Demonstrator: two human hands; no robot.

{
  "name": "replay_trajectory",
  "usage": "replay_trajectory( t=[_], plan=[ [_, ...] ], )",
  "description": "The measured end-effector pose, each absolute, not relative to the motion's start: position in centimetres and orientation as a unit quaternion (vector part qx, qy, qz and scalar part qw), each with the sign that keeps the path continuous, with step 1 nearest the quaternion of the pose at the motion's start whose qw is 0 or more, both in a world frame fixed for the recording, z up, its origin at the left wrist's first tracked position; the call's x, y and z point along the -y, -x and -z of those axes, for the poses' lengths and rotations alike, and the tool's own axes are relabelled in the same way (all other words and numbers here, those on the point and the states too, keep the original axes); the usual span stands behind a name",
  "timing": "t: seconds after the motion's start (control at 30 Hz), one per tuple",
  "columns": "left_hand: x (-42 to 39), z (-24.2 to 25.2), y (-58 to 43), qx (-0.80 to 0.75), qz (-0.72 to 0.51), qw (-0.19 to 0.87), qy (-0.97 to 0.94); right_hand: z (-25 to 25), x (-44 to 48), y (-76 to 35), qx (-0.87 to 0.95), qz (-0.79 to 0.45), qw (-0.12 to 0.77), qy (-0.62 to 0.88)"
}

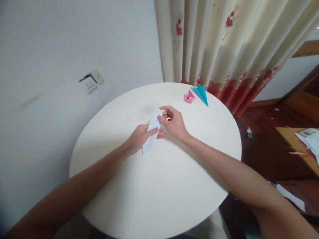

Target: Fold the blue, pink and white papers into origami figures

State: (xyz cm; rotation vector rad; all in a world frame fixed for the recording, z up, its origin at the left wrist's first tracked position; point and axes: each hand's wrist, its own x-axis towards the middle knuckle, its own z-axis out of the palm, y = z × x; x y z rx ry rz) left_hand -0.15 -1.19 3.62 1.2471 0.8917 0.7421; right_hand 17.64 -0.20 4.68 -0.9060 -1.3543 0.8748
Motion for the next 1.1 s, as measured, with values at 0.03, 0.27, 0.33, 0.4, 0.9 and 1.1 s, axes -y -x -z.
replay_trajectory(
  t=[0.03,0.27,0.33,0.4,0.9,1.1],
  plan=[
    [1.3,-3.7,0.1,-0.394,-0.319,0.662,-0.552,-4.8,0.0,-17.9,0.582,-0.358,0.621,0.384],
    [1.6,-4.1,0.1,-0.392,-0.315,0.665,-0.552,-5.2,-0.7,-19.4,0.602,-0.285,0.632,0.396],
    [1.6,-4.1,0.1,-0.394,-0.320,0.663,-0.551,-5.3,-0.6,-19.6,0.598,-0.292,0.624,0.410],
    [1.6,-4.2,0.1,-0.396,-0.324,0.659,-0.552,-5.5,-0.4,-19.6,0.596,-0.306,0.613,0.418],
    [1.7,-4.1,0.1,-0.401,-0.344,0.629,-0.570,-5.3,0.1,-18.3,0.507,-0.462,0.628,0.367],
    [1.6,-3.8,0.1,-0.397,-0.348,0.643,-0.555,-5.4,0.4,-18.2,0.488,-0.518,0.580,0.396]
  ],
)
